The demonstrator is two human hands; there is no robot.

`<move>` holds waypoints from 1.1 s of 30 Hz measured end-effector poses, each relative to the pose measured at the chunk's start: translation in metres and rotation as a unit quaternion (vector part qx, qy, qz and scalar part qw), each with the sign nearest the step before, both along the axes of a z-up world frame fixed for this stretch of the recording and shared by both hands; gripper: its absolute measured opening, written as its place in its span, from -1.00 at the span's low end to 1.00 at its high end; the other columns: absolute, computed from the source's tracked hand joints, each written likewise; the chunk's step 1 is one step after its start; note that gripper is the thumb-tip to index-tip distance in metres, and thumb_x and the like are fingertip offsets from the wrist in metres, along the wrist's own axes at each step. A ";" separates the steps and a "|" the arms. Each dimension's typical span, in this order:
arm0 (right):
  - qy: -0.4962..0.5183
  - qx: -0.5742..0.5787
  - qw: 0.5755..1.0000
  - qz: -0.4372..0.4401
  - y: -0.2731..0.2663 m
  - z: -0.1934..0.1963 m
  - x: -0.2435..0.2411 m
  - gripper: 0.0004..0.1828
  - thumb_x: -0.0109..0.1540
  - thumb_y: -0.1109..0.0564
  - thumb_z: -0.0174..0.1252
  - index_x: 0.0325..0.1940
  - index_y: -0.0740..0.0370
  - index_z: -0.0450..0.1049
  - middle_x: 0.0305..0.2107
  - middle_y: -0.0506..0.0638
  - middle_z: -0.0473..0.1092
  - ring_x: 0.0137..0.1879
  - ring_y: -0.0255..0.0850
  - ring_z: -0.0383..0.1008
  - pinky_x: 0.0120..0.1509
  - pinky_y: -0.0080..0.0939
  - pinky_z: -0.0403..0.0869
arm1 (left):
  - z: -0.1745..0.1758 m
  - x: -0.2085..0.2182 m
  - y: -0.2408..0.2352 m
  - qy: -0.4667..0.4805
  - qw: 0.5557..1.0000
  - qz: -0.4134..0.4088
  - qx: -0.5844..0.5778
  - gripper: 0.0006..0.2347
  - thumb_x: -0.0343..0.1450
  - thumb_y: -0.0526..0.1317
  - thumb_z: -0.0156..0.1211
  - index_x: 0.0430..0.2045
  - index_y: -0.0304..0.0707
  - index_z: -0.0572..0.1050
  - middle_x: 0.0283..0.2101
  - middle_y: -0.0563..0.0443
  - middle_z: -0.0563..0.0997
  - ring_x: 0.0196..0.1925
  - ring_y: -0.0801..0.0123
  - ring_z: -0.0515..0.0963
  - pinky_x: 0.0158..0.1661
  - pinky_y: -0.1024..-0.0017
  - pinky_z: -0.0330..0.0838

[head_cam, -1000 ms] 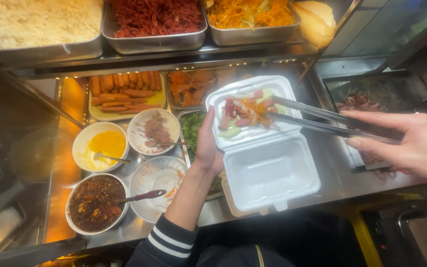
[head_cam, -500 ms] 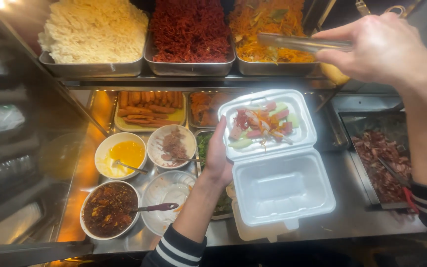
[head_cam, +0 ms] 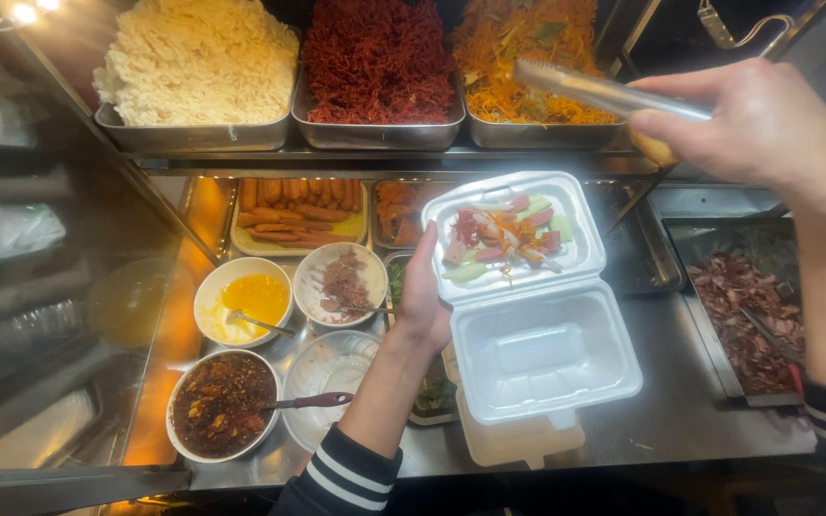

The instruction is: Preparing and assembling sandwiches and food containers with various ingredients like meat, vegetables, and sauces

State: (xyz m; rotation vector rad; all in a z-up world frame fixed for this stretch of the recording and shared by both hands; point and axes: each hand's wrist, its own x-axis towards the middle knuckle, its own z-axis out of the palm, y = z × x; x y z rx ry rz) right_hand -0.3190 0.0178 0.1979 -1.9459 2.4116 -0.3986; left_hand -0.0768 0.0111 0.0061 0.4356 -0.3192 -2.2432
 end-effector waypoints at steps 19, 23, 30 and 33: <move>-0.170 -0.028 0.985 -0.002 0.035 -0.003 0.007 -0.53 0.30 -0.10 0.16 0.30 -0.09 0.57 -0.55 -0.07 0.36 -0.39 -0.31 0.25 -0.27 -0.26 0.19 | 0.004 -0.001 -0.004 0.002 1.000 0.013 0.012 -0.44 0.55 0.12 -0.26 0.25 -0.36 0.39 0.18 -0.34 0.52 0.23 -0.07 0.50 0.21 0.09 0.38; -0.333 -0.052 0.942 0.007 0.072 -0.025 -0.010 -0.45 0.32 0.14 0.20 0.41 0.30 0.43 -0.55 0.07 0.27 -0.53 -0.28 0.09 -0.58 -0.35 0.02 | -0.006 -0.005 -0.003 0.026 0.999 0.001 0.018 -0.42 0.55 0.15 -0.27 0.26 -0.38 0.38 0.20 -0.38 0.51 0.24 -0.12 0.48 0.23 0.05 0.36; -0.370 0.115 0.921 -0.039 0.141 -0.072 -0.030 -0.39 0.18 0.22 0.24 0.36 0.08 0.56 -0.73 0.23 0.46 -0.73 -0.11 0.16 -0.76 -0.13 0.14 | -0.026 -0.022 0.012 0.027 1.000 -0.010 -0.011 -0.45 0.58 0.14 -0.27 0.22 -0.35 0.42 0.11 -0.32 0.57 0.15 -0.05 0.55 0.14 0.11 0.45; -0.272 0.166 0.937 -0.145 0.156 -0.076 -0.020 -0.44 0.16 0.03 0.31 0.29 -0.20 0.62 -0.86 0.09 0.10 -0.76 -0.16 -0.02 -0.71 -0.14 0.04 | -0.036 -0.035 0.023 0.022 1.000 -0.004 -0.010 -0.48 0.57 0.13 -0.21 0.20 -0.33 0.44 0.09 -0.31 0.58 0.13 -0.04 0.57 0.13 0.12 0.46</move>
